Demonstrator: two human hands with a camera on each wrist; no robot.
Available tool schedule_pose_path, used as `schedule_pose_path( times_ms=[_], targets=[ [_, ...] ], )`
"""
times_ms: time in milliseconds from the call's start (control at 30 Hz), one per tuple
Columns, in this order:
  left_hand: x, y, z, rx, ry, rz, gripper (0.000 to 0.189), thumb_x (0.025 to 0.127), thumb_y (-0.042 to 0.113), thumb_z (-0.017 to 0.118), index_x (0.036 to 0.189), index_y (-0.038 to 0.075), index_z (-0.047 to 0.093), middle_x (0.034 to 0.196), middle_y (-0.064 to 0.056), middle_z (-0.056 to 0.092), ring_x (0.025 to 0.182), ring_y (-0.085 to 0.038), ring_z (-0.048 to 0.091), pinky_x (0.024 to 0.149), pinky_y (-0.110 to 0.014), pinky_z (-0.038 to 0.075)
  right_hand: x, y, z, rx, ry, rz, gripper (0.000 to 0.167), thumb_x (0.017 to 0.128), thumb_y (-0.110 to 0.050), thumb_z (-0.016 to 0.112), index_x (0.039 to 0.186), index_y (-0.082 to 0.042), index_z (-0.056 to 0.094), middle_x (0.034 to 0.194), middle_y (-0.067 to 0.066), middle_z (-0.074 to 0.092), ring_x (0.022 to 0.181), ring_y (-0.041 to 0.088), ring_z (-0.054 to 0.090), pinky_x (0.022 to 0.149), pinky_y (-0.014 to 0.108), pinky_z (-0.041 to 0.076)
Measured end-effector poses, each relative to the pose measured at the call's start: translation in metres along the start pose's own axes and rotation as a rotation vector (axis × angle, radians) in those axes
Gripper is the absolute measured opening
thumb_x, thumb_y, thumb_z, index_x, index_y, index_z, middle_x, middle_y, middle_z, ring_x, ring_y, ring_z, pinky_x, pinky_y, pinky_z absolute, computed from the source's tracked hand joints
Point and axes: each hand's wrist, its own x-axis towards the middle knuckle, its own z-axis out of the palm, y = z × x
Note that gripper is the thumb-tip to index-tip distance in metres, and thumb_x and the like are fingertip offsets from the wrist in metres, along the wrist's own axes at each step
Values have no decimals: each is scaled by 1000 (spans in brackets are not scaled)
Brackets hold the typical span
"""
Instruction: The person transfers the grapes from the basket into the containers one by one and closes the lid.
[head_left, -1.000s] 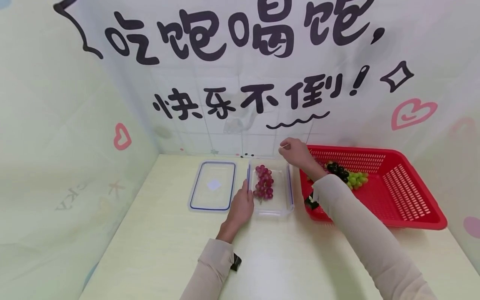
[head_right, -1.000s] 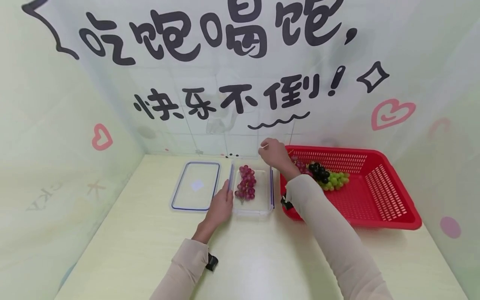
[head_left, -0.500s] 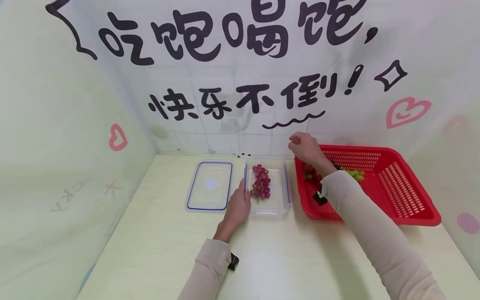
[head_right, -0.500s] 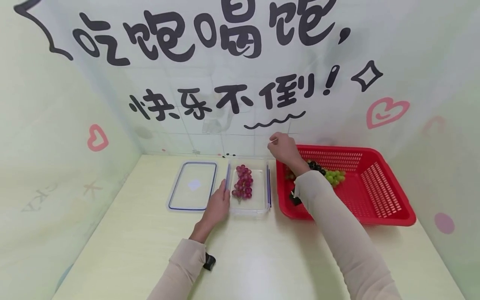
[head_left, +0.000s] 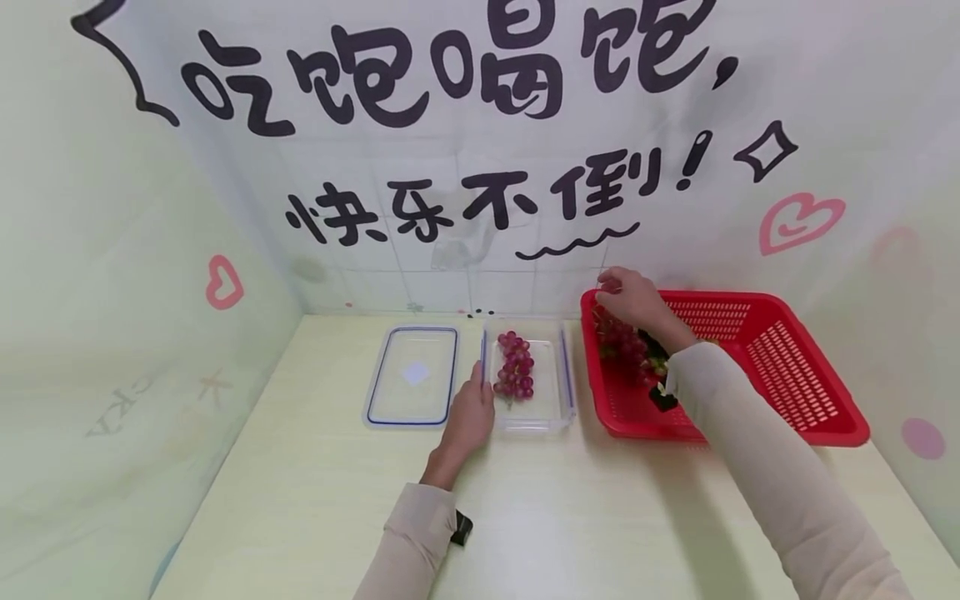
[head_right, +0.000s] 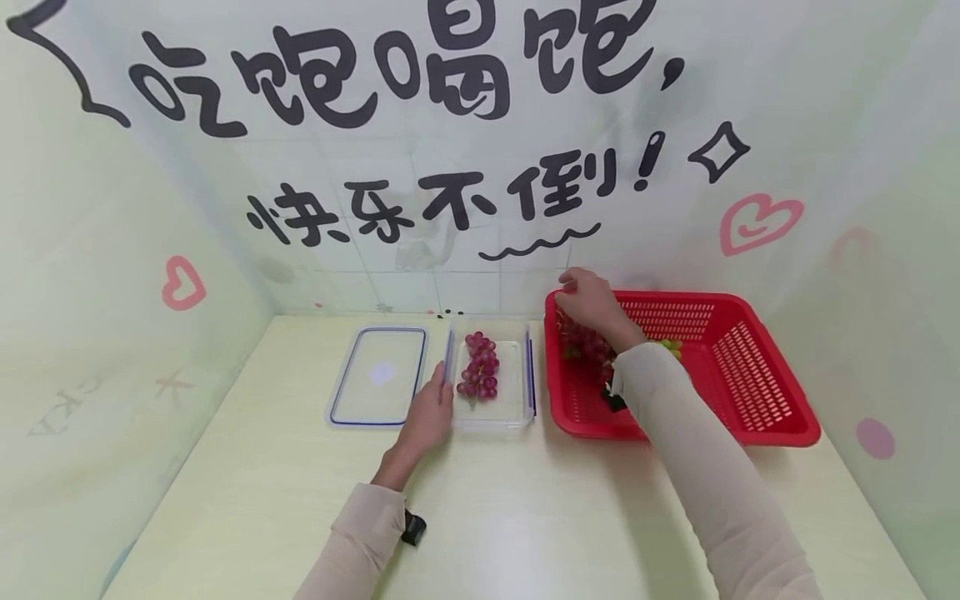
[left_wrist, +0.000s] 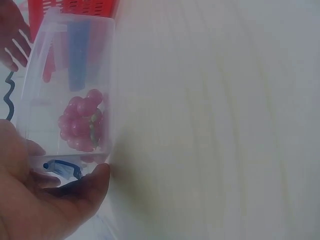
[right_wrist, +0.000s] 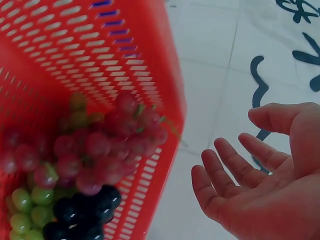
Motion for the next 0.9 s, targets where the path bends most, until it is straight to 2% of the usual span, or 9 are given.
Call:
schedule_pose_path(
  times_ms=[233,533,700,900],
  targets=[
    [0,-2,0,7,3,19,52,107,14,37,154,-5,25,112,-24,62,85,-27,59,81,-45,52,-1,21,-7,0,-38,29,51,99,-19,53,144,2,42,142,27,46,126,43,47,102,55,46],
    [1,-2,-1,-3,-1,5,52,108,15,36,155,-3,24,120,-26,61,86,-27,59,83,-45,52,-6,39,-19,-9,-65,46,51,100,-17,54,145,3,40,142,29,45,123,45,49,100,57,46],
    [2,-1,-1,-10,-5,6,52,108,15,37,155,-3,24,123,-26,60,91,-27,59,87,-46,52,-8,50,-22,-9,-82,50,52,98,-15,58,143,5,41,142,31,44,123,46,48,100,58,46],
    [1,-1,-1,-7,-4,14,52,107,14,37,154,-4,24,125,-27,59,99,-31,61,89,-48,52,-12,63,-24,-9,-137,117,60,94,-15,64,146,4,39,143,31,42,124,49,46,101,61,43]
  ],
)
